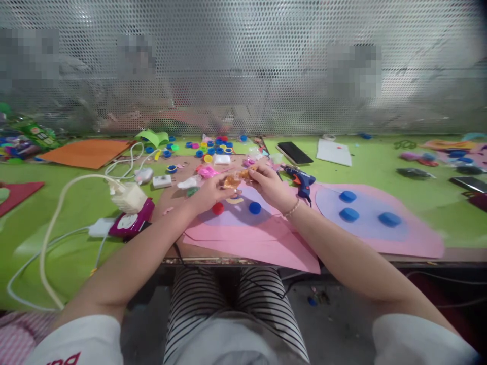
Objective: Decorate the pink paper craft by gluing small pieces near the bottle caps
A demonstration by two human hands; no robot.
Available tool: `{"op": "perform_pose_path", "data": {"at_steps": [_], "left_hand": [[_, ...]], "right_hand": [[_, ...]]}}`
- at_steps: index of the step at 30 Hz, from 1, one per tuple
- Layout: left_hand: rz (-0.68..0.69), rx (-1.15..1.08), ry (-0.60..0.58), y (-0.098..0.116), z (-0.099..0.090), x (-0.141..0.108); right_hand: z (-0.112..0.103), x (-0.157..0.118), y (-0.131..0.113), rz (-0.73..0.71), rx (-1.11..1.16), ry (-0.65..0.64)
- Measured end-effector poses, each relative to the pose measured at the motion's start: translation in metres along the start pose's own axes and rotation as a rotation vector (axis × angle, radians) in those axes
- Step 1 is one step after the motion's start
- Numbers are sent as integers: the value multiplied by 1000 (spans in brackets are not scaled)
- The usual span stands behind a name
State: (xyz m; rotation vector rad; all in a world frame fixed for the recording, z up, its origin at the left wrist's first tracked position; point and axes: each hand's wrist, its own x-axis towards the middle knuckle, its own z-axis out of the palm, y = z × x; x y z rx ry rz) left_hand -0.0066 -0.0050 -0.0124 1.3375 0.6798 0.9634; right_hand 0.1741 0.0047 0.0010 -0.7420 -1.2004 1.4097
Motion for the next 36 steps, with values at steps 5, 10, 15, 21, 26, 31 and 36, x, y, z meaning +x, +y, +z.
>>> {"op": "perform_pose_path", "data": {"at_steps": [5,10,15,21,26,31,36], "left_hand": [[48,143,123,-1,-7,4],[88,331,188,9,-5,1],[142,413,183,13,0,0],[193,494,221,9,0,0],[194,560,174,5,-3,-1],[153,524,137,8,-1,-1],[138,398,211,17,6,-2]], "right_hand": [[-3,0,-2,-44,-30,7],[-2,-6,-9,-203,-399,-38],[1,-8,-8,-347,-694,-51],[5,-13,-8,-403,-813,-67],[3,-11,-7,-330,-777,-92],[-6,-2,-6,-100,-528,-189],[-11,1,-5,-48,-170,-104]]}}
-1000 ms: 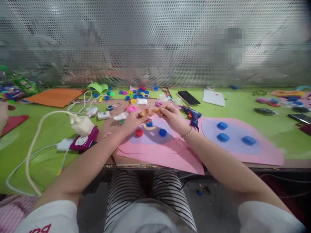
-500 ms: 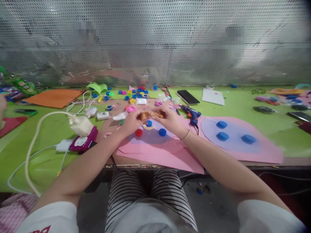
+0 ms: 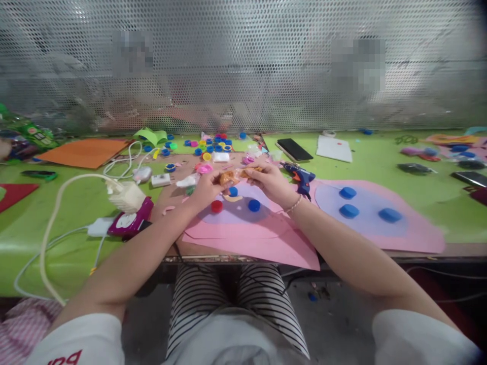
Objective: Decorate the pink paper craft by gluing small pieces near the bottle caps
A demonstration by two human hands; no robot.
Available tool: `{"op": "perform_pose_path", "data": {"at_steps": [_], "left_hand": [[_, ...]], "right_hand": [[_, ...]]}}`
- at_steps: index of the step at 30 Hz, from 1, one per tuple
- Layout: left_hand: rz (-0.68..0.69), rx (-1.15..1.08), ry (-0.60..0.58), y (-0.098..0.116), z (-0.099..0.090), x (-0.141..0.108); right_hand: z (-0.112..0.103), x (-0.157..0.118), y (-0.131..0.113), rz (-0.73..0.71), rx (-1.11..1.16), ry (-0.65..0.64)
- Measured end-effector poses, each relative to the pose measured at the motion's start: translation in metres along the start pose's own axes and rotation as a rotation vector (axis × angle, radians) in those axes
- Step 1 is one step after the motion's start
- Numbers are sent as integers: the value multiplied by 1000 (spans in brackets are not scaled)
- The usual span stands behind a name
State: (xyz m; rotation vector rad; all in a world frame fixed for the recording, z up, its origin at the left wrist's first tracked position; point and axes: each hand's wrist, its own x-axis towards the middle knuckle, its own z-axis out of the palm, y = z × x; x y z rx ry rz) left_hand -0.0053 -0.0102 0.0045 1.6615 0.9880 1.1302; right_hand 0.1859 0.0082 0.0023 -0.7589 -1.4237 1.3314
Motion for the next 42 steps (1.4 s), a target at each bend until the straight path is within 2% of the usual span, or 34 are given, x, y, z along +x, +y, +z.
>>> {"op": "perform_pose_path", "data": {"at_steps": [5,9,12,15,20,24,29,34,37,42], "left_hand": [[-42,-94,78,-2,-1,2],[-99,-161,125,-11,-3,6],[-93,-189,147,-15,-3,8],[-62,-193,139,-17,-3,7],[-95,-207,32,-16,1,3],[-120,-200,13,-17,3,2],[-90,-207,51,-19,-1,5],[-60,-217,170,-20,-6,9],[-62,-213,181,-19,-5,8],[-41,-202,114,-18,0,6]], "right_hand": [[-5,5,1,-3,196,164],[-11,10,3,-17,170,304],[-13,11,4,-22,135,342],[-10,9,3,-42,151,304],[1,2,-1,18,232,159],[4,-1,-2,26,130,124],[0,0,1,32,1,70],[-1,-1,4,153,6,-71],[0,-1,5,145,43,-72],[4,-4,3,100,41,-36]]}}
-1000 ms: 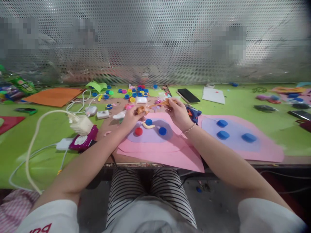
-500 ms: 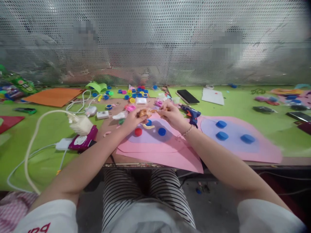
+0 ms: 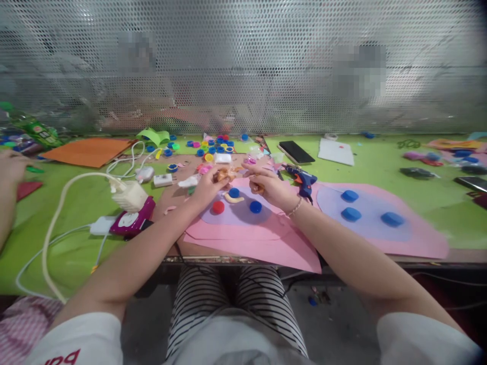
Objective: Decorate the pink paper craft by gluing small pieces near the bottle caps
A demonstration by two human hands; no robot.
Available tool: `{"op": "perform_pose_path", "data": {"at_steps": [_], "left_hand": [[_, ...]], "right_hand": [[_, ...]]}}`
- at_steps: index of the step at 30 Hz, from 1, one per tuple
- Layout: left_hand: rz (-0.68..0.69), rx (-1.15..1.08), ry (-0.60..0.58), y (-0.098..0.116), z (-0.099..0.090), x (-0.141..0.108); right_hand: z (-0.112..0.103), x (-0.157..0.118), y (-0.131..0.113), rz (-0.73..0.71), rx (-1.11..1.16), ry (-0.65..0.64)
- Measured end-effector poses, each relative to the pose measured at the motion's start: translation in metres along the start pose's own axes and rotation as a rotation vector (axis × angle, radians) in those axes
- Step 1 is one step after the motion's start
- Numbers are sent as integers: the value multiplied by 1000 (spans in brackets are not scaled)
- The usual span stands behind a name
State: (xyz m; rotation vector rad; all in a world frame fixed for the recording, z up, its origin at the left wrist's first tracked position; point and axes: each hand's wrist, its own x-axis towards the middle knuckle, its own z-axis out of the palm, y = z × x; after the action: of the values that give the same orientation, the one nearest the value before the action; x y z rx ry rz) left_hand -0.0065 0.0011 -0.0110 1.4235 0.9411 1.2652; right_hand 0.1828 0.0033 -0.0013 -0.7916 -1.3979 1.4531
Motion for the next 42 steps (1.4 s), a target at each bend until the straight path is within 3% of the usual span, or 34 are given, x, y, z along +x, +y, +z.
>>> {"op": "perform_pose_path", "data": {"at_steps": [7,17,23,29,33,35,39,42], "left_hand": [[-5,53,-12,-2,-1,2],[-6,82,-57,9,1,-3],[-11,121,-86,7,1,-3],[70,242,-127,7,0,-4],[46,281,-131,11,-3,-4],[10,247,-119,11,-4,-2],[-12,145,-25,2,-8,6],[-49,33,134,-6,-10,12]], "right_hand": [[12,-12,-11,-54,-368,20],[7,-8,-3,-550,-848,-106],[1,-13,-5,-551,-1049,-225],[1,-13,-7,-658,-1268,-298],[3,-13,-8,-609,-1229,-408],[4,-13,-8,-582,-1205,-396],[5,-14,-11,-562,-1105,-204],[3,-12,-10,-469,-886,-60]]}}
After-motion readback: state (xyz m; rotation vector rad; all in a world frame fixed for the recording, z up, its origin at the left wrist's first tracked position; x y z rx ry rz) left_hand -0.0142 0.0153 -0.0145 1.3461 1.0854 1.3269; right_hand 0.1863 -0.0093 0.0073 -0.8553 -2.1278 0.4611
